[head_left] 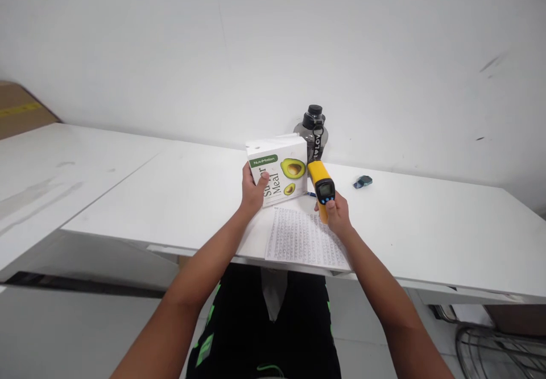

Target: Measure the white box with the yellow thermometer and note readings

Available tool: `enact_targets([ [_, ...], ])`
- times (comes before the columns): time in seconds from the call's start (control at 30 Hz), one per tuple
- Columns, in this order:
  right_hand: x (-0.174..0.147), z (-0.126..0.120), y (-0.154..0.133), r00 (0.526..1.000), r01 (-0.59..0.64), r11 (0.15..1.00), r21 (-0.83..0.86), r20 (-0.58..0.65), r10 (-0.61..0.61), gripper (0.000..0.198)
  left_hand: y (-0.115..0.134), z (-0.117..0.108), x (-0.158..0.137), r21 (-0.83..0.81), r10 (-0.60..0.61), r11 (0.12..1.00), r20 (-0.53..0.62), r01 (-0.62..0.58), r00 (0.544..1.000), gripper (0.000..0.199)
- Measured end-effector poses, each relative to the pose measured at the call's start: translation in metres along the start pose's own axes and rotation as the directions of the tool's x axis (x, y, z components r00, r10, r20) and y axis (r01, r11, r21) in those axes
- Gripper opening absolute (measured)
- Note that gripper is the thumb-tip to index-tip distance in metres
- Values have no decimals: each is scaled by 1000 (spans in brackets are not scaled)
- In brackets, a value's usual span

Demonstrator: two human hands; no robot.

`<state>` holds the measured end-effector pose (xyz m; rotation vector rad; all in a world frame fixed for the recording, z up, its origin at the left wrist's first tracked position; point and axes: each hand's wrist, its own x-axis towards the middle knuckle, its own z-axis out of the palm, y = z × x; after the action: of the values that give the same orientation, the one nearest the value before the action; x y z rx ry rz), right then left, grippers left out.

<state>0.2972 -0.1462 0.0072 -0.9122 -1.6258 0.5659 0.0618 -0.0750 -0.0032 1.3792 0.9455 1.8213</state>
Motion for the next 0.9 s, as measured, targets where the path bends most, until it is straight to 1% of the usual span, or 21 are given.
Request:
enact_targets([
  [0.07,1,0,-3,999,7,1000,2,34,-7,57,0,0,-1,30,1,1000,12,-2,1000,63],
  [0.17,2,-2,-3,997,14,999,-31,80,-12,55,-1,0,-2,65,14,998,-1,-13,1000,62],
  [0.33,2,-3,2,989,18,998,-65,149,-8,53,0,1,-2,61,22,998,4,-22,1000,63],
  [0.43,1,-3,3,986,-5,998,-67,166,16,55,0,2,-3,69,33,997,15,-34,999,63],
  [0.6,1,-3,-1,979,-88,993,-73,175,99,64,1,2,-4,82,20,996,34,-22,999,63],
  [0.73,0,-2,0,977,-91,993,-76,188,104,65,1,1,-4,87,31,996,50,-35,998,64],
  [0.9,-4,-1,9,969,-100,993,-60,220,111,61,0,1,-5,77,26,996,94,-34,995,65],
])
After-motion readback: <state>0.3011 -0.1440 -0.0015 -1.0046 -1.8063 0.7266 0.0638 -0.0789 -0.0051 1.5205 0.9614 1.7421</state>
